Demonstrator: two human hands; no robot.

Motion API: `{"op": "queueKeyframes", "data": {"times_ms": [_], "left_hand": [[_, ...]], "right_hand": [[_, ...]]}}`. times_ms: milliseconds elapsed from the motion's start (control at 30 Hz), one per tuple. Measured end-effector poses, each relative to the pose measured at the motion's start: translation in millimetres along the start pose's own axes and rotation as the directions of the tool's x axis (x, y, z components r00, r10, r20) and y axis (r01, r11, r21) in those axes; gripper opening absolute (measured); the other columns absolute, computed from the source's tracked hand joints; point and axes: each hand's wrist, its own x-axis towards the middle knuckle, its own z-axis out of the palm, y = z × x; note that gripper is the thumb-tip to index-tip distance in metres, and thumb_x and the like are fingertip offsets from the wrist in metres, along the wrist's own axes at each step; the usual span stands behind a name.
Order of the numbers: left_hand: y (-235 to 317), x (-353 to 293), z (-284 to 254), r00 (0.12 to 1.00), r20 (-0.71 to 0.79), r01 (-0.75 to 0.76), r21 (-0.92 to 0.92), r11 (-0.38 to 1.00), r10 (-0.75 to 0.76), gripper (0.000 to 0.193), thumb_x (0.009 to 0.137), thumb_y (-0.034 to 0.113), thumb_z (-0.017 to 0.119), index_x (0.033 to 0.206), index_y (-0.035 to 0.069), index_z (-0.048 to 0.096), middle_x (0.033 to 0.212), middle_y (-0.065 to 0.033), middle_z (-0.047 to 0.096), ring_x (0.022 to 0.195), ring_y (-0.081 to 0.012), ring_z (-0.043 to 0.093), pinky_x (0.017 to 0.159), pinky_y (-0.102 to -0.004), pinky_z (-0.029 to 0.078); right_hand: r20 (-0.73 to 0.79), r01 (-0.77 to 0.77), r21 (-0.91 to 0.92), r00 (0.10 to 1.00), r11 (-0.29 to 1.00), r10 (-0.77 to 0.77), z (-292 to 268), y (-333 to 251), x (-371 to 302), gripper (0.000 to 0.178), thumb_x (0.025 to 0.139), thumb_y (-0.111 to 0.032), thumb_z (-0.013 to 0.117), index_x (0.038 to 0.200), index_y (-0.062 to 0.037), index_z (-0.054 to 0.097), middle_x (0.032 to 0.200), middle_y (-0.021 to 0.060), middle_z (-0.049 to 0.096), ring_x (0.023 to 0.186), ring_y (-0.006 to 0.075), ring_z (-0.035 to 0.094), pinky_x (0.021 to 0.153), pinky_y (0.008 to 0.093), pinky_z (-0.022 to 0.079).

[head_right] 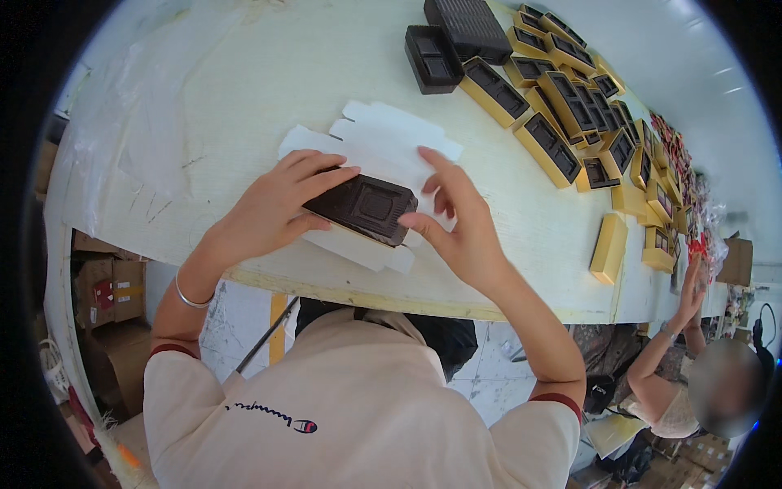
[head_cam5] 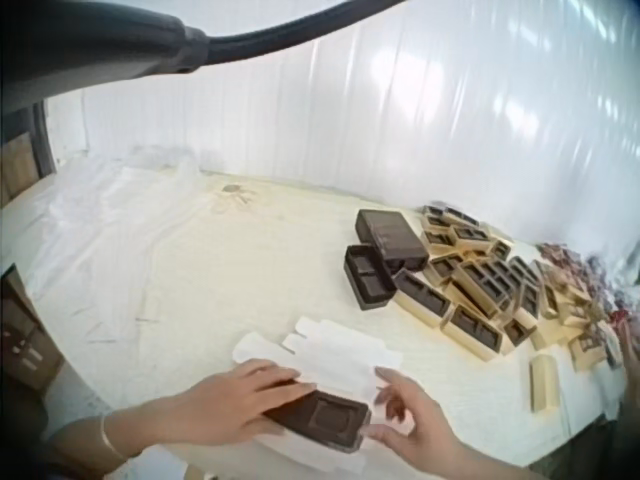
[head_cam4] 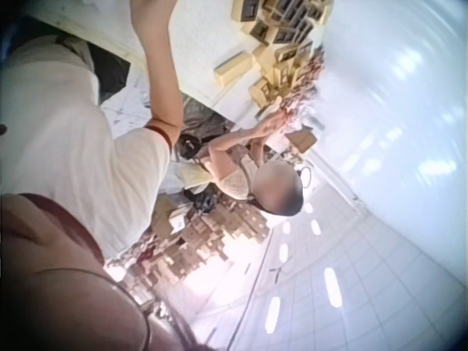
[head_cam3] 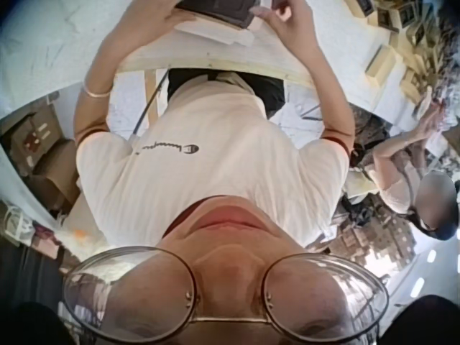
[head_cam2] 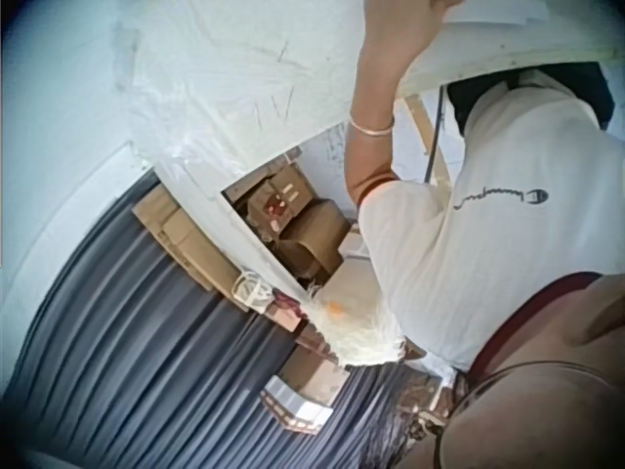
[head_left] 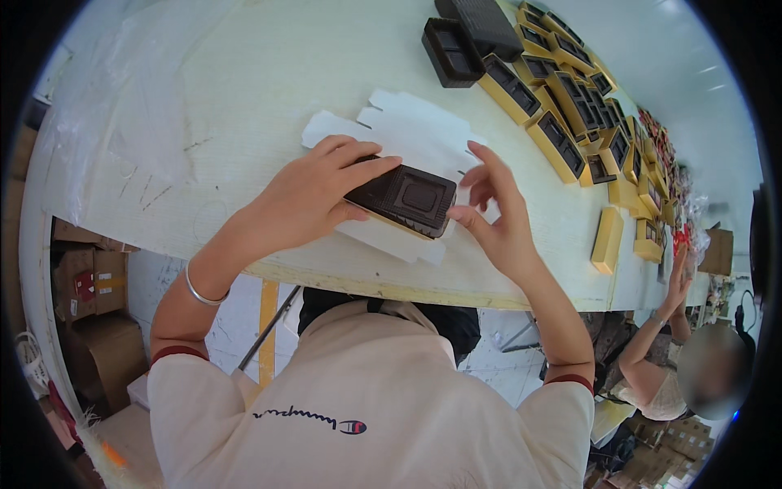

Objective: The person folds flat cardboard pieces into small rectangular boxes and places dark rectangular inserts inside each one. The process repeats with multiple units on a white worktable.

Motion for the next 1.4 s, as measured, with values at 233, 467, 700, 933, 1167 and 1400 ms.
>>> {"op": "queueKeyframes", "data": {"times_ms": [233, 467, 700, 933, 1167, 1400], "left_hand": [[11.2, 2.3, 18.0, 0.997, -0.082, 0.002, -0.015, 1.0, -0.004, 0.084, 0.06, 0.024, 0.083, 0.134, 0.012, 0.046, 0.137, -0.0102, 0.042, 0.131, -0.0353, 0.034, 0.102, -0.0454, 0.039], [8.3, 7.8, 26.6, 0.996, -0.093, 0.007, 0.077, 0.997, 0.0, 0.089, 0.056, 0.032, 0.084, 0.134, 0.014, 0.047, 0.138, -0.0101, 0.041, 0.132, -0.0392, 0.031, 0.104, -0.0487, 0.037], [6.5, 8.6, 27.2, 0.991, -0.129, -0.021, 0.15, 0.988, 0.041, 0.088, 0.054, 0.034, 0.082, 0.133, 0.015, 0.049, 0.138, -0.0105, 0.042, 0.132, -0.0397, 0.032, 0.103, -0.0487, 0.038], [5.0, 11.2, 21.4, 0.994, -0.084, -0.051, 0.141, 0.989, 0.063, 0.083, 0.057, 0.038, 0.079, 0.131, 0.014, 0.051, 0.139, -0.0111, 0.042, 0.133, -0.0415, 0.031, 0.103, -0.0503, 0.036], [1.0, 6.8, 24.2, 0.993, -0.101, -0.038, 0.222, 0.974, 0.061, 0.085, 0.061, 0.05, 0.077, 0.135, 0.018, 0.049, 0.137, -0.0124, 0.041, 0.131, -0.0428, 0.031, 0.104, -0.0532, 0.033], [23.8, 0.6, 33.0, 0.989, -0.135, 0.109, 0.44, 0.891, -0.054, 0.08, 0.069, 0.047, 0.075, 0.139, 0.023, 0.045, 0.131, -0.0147, 0.041, 0.128, -0.0434, 0.032, 0.104, -0.0561, 0.029]], "right_hand": [[0.413, 0.636, -0.385, 0.766, 0.668, -0.492, -13.9, 9.5, 17.5, 0.042, 0.067, -0.019, 0.076, 0.105, -0.0034, 0.067, 0.089, 0.0082, 0.056, 0.077, 0.0237, 0.052, 0.068, 0.0322, 0.045], [0.544, 0.752, -0.354, 0.649, 0.555, -0.532, -4.9, 2.4, 32.1, 0.035, 0.069, -0.023, 0.074, 0.096, -0.0025, 0.065, 0.075, 0.005, 0.051, 0.073, 0.0225, 0.053, 0.066, 0.0329, 0.046], [0.571, 0.767, -0.4, 0.637, 0.502, -0.518, -2.2, 0.2, 32.2, 0.024, 0.073, -0.014, 0.068, 0.092, -0.0021, 0.062, 0.078, 0.0063, 0.054, 0.077, 0.0229, 0.055, 0.07, 0.0334, 0.047], [0.677, 0.699, -0.363, 0.652, 0.616, -0.342, -16.3, -11.0, 36.7, 0.019, 0.074, -0.007, 0.062, 0.093, -0.002, 0.061, 0.08, 0.0068, 0.058, 0.081, 0.0205, 0.058, 0.075, 0.0326, 0.049], [0.773, 0.812, -0.427, 0.556, 0.398, -0.305, -8.7, -9.9, 41.0, 0.02, 0.081, -0.016, 0.061, 0.095, -0.0009, 0.062, 0.088, 0.0076, 0.06, 0.088, 0.019, 0.057, 0.078, 0.0337, 0.048], [0.6, 0.647, -0.682, 0.761, 0.341, -0.245, 19.4, -4.1, -22.7, 0.082, 0.084, -0.064, 0.043, 0.127, 0.0053, 0.051, 0.142, 0.0198, 0.039, 0.132, 0.0313, 0.035, 0.107, 0.0444, 0.031]]}}
